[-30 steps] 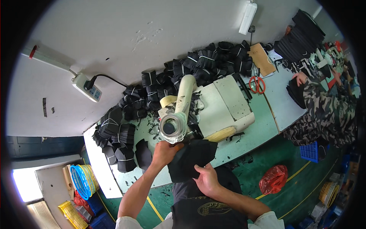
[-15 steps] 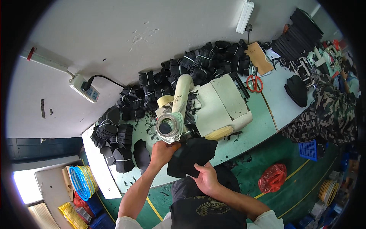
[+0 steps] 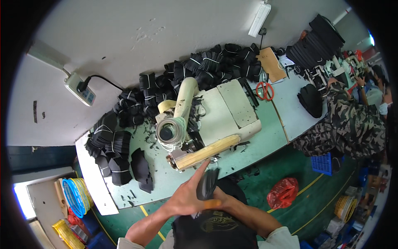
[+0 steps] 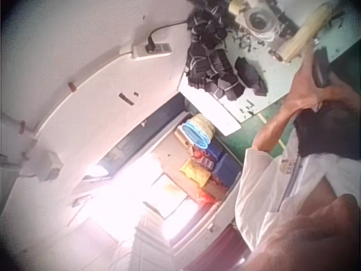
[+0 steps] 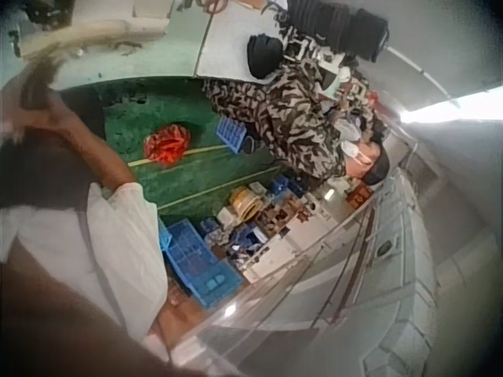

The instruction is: The person trims the edges of shoe upper components using a skiving machine, creating scraps.

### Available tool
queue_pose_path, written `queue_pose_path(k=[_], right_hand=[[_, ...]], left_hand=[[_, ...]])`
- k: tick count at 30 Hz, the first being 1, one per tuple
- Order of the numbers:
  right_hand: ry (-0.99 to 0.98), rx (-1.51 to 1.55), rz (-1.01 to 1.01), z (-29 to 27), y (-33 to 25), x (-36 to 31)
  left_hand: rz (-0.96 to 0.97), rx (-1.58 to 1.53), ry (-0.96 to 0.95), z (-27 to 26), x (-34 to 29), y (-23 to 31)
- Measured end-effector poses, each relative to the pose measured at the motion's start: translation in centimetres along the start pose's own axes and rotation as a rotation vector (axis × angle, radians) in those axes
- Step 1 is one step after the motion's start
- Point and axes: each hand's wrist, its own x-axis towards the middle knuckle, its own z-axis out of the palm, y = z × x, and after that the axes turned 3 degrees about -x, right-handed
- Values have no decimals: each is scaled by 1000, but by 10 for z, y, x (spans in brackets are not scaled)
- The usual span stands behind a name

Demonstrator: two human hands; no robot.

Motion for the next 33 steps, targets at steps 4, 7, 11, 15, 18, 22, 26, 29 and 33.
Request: queue_pose_path(k=[4,7,11,15,18,22,26,29,33], right_hand=[[-68,315,116,-8,-9,-10],[-134,640,187,-7,-29,-11],[95,-25,317,-24,-55,-14],[-303,-755,230,-1,-97,7],[-299,-784,132,12,-90,5],[-149,-689,89,9,-73,-5],[-150,-591,297,33,-104,-14],[63,-628,251,31,-93,-14],[317,-485,131,15,-62,15]], left_hand=[[148,397,347,24,-11,15],[152,362,394,28,-14,18],[219,-202,466,12,-34,-30],[191,91,430,-1,-54,-42],[-3,38,101,11,-44,-56],[16,-46,86,6,-54,-63],[91,138,121,6,-61,-53],[46,258,-21,3,-36,-57],[221,163,159,-18,3,-85]])
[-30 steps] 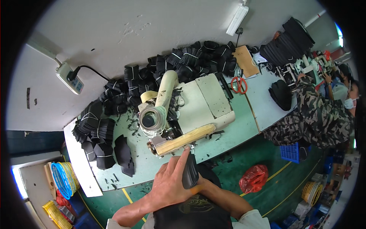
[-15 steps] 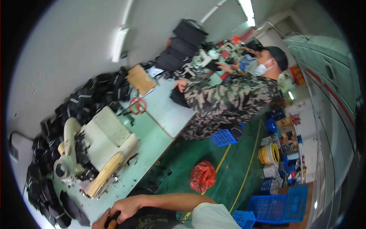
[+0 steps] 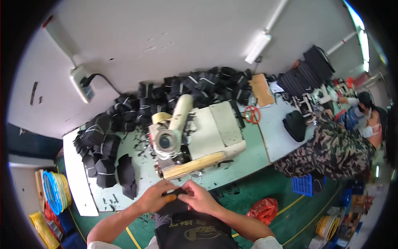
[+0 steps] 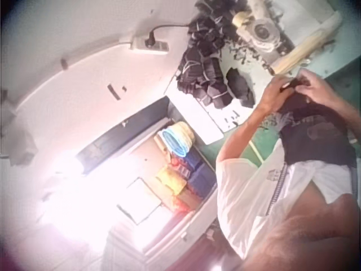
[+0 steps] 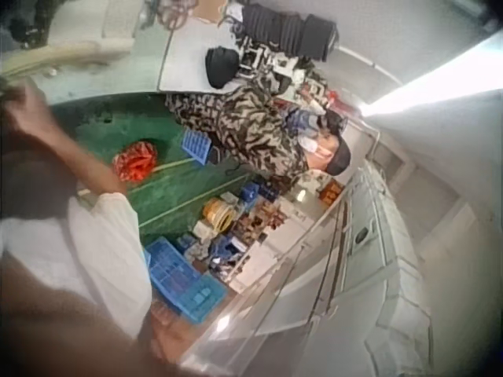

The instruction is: The person trims the edges of shoe upper components using a skiving machine, creating scraps.

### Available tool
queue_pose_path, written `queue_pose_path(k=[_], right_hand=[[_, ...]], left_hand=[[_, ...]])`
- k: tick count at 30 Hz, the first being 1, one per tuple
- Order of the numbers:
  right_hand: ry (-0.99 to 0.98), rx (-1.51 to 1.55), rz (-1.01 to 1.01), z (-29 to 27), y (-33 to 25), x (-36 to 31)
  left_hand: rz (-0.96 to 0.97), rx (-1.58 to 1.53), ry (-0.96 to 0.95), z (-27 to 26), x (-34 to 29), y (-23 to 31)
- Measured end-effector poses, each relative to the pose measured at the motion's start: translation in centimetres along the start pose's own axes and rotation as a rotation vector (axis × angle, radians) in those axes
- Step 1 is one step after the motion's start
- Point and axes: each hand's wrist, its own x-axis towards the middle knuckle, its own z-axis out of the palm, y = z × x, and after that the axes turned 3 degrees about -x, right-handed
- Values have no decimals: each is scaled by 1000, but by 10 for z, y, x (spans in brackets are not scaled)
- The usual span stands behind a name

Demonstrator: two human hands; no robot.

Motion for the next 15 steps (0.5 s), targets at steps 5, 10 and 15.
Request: queue_pose_path(k=[5,10,15], right_hand=[[311,-686,-552,0,-43,26],[637,-707,-1139,-5,-147,42],[568,-1008,-1265,-8,-156,56]], left_hand=[[-339,-81,26,-44,25,-27],[-340,54,-16,-63,45,-37],[-329,126,-27,-66,61,-28]])
